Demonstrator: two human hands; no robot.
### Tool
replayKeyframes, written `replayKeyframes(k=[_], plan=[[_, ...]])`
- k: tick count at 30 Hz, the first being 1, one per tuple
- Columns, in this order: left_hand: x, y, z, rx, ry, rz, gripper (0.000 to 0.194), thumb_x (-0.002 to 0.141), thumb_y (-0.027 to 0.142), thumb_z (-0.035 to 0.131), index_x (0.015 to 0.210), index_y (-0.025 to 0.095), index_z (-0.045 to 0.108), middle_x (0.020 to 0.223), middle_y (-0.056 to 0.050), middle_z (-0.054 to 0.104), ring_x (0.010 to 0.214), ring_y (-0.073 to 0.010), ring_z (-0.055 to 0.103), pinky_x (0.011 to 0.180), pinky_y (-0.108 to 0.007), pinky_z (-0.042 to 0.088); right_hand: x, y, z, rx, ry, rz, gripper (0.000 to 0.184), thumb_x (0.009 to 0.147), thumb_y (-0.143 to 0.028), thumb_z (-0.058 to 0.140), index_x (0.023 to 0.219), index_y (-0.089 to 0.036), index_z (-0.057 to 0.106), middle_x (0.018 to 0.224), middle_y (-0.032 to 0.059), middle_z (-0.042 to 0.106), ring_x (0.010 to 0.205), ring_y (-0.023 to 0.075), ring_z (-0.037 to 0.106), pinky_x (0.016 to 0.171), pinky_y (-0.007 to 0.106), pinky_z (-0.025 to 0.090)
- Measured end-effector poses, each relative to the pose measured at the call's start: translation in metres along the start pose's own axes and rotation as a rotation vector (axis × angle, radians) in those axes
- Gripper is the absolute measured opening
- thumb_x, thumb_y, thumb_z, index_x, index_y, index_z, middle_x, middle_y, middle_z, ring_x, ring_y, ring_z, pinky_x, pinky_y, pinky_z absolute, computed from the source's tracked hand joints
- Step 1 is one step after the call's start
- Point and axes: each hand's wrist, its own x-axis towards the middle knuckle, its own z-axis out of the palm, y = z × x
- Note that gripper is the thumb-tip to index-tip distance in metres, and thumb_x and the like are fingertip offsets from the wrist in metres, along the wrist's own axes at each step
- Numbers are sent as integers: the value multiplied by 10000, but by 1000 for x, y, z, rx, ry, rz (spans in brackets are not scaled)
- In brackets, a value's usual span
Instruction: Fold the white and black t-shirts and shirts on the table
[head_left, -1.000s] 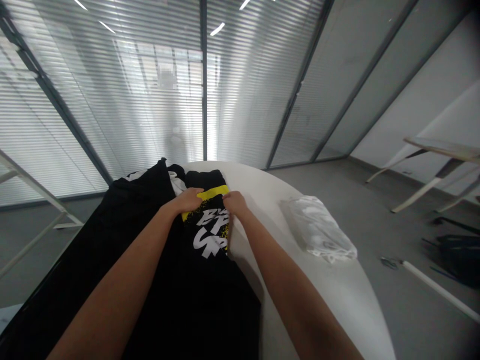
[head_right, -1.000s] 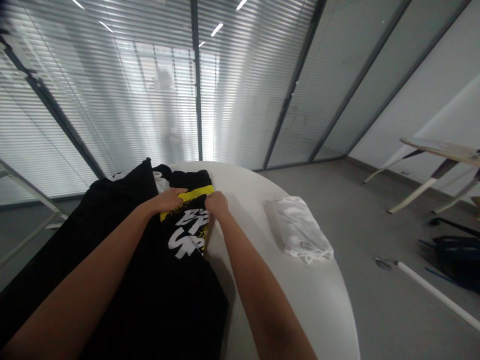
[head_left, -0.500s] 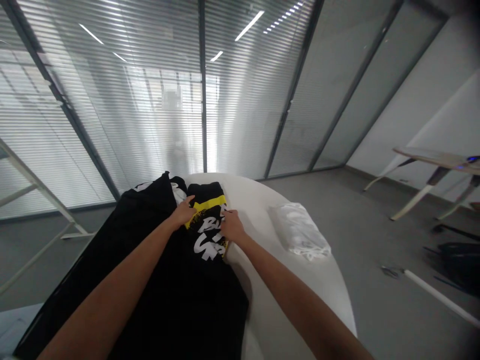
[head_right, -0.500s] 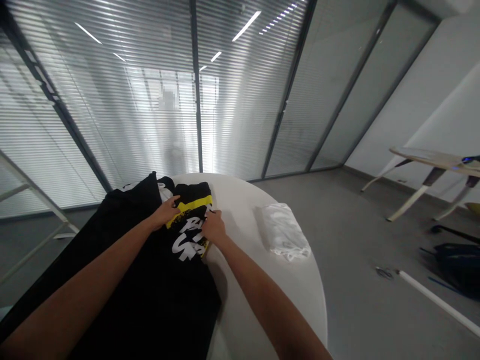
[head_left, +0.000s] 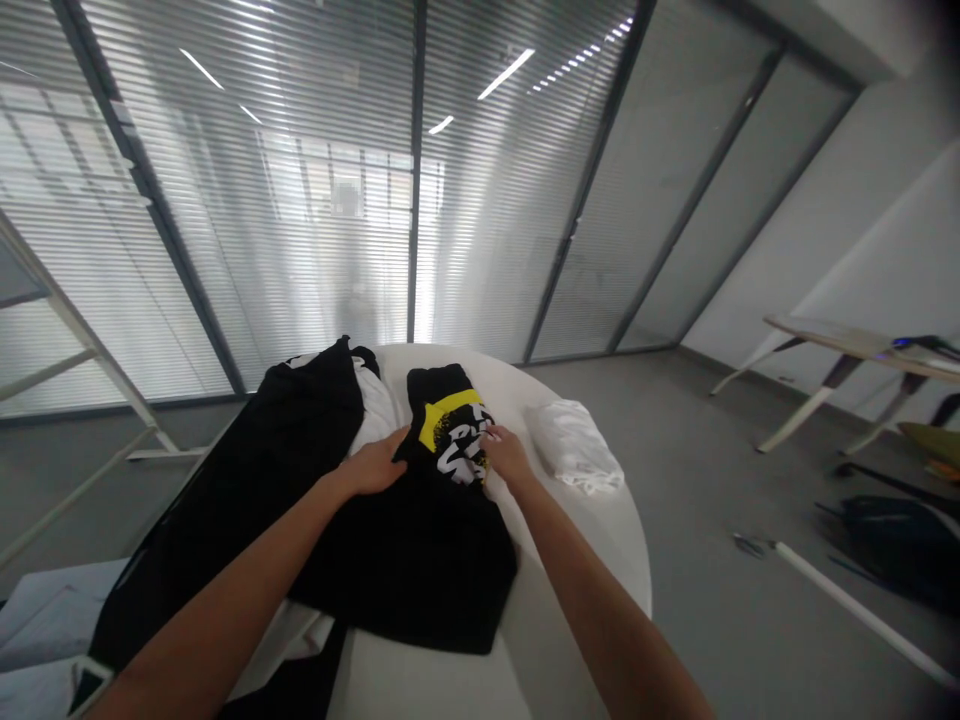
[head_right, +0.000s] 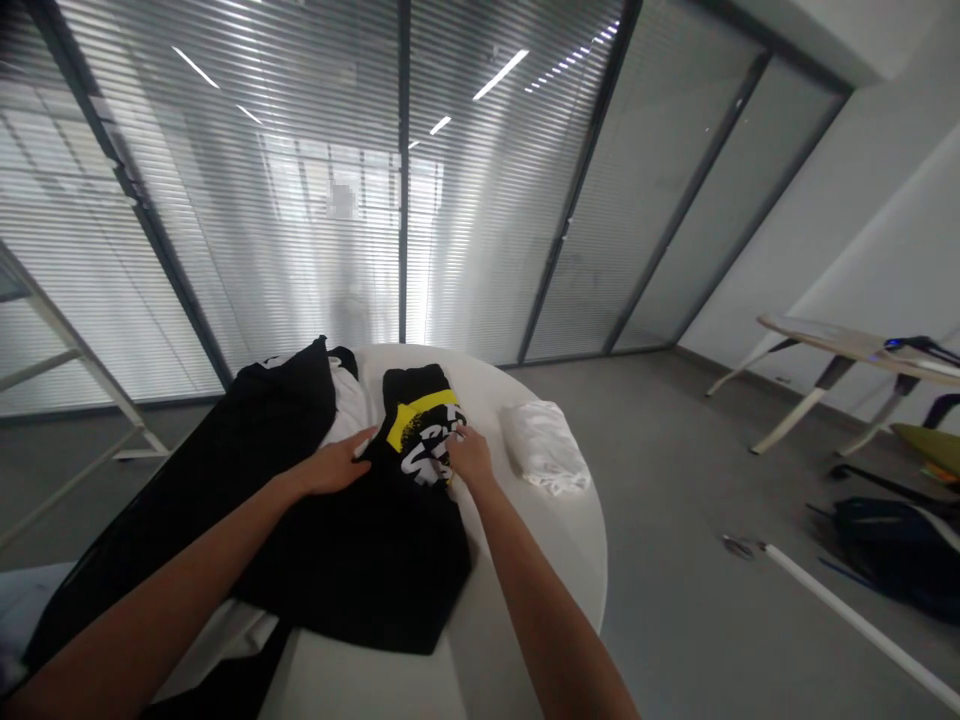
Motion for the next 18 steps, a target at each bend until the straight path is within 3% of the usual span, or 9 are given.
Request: replayKeyframes(k=[5,9,12,15,18], plan=[[-18,19,-2,-568,-119,-303,687,750,165,561,1419,225,415,604,15,612,437,-120,510,434,-207,363,-35,-9,-4,-81,-83,-21,553,768,-266,581,1319,-245,548,1076,49,701,1003,229,644,896,339,472],[-29,22,12,-923,-36,-391,675,758,44,520,1390,260,427,700,16,628,495,-97,565,476,-180,435,-55,-20,-6,-167,-162,-176,478,816,-239,537,1289,-183,579,1217,70,653,1143,217,587,1007,314,406],[-32,22,19,-1148,12,-471,589,796,14,465,1347,220,460,741,-4,628,544,-101,598,547,-202,498,-67,-25,-8,-303,-177,-196,467,828,-236,546,1287,-161,583,1287,96,614,1191,239,555,1040,324,375],[-36,24,17,-1160,57,-445,479,814,33,443,1265,180,511,756,-15,631,567,-102,604,590,-221,511,-77,-24,-9,-380,-188,-149,532,844,-297,543,1362,-182,511,1320,109,589,1184,275,556,1019,380,396],[-44,21,8,-768,-17,-275,291,826,181,508,1093,174,623,756,-26,647,596,-135,607,601,-259,500,-88,-19,-6,-368,-222,-142,600,839,-327,551,1416,-208,440,1337,111,576,1194,275,552,1007,397,404]])
